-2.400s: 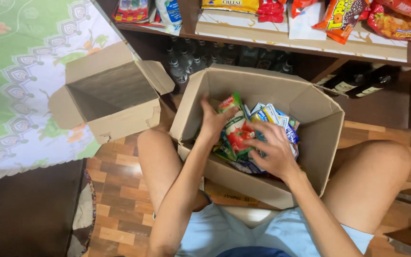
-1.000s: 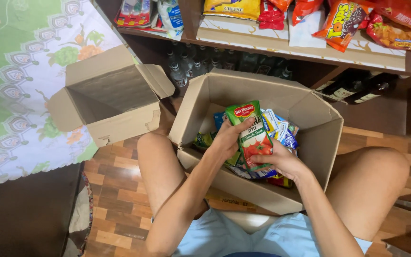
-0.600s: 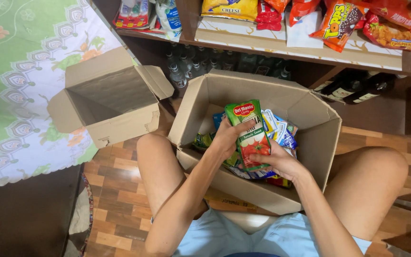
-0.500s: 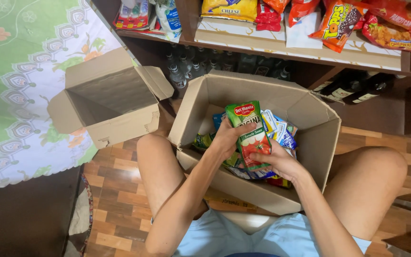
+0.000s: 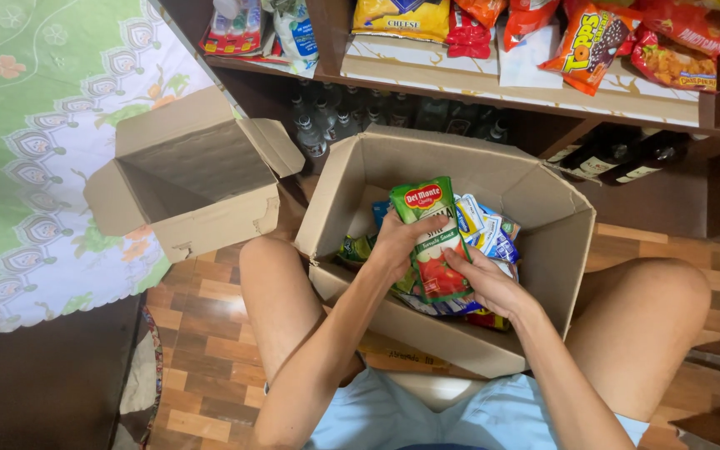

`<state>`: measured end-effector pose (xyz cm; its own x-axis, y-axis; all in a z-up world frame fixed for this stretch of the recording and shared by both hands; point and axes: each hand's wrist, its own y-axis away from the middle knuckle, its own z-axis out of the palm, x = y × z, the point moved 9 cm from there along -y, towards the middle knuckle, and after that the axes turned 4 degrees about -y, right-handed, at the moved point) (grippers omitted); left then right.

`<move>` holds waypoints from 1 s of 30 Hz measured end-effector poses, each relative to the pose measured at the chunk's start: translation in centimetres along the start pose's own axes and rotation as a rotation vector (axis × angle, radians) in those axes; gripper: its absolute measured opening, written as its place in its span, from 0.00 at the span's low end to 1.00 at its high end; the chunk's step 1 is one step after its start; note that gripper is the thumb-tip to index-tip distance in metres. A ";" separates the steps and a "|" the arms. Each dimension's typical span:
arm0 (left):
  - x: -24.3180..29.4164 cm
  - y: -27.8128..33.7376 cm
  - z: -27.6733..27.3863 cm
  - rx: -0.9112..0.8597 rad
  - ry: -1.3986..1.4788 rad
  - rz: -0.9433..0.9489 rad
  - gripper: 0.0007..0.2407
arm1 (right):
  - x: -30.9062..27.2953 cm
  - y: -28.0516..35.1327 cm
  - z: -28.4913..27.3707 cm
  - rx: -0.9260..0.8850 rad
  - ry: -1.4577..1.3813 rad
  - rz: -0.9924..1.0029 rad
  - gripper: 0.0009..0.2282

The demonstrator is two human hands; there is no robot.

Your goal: The person stocks grocery store shelves with food pouches and packets from a cardboard box.

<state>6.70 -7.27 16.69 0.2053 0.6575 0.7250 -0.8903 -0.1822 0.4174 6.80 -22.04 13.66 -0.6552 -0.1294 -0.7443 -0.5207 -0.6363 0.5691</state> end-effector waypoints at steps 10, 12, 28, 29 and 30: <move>0.4 0.8 -0.1 0.133 0.031 0.077 0.11 | -0.7 -0.4 1.1 -0.073 0.061 -0.065 0.22; 0.3 0.8 -0.3 0.153 0.021 0.087 0.11 | -0.5 -0.6 1.0 -0.083 0.072 -0.069 0.22; -0.7 -0.3 0.2 -0.104 0.004 -0.001 0.12 | -0.9 -0.7 -1.2 0.000 0.099 -0.102 0.15; -1.3 -0.5 0.4 -0.145 -0.060 -0.007 0.12 | -0.5 -1.0 -2.3 0.034 0.094 -0.104 0.11; -1.3 -0.4 0.4 -0.144 -0.060 -0.007 0.12 | -0.3 -1.1 -2.4 0.033 0.094 -0.103 0.11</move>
<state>6.93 -8.34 15.82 0.2315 0.6124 0.7559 -0.9369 -0.0688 0.3427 8.94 -23.13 12.40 -0.5443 -0.1362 -0.8278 -0.6014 -0.6246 0.4982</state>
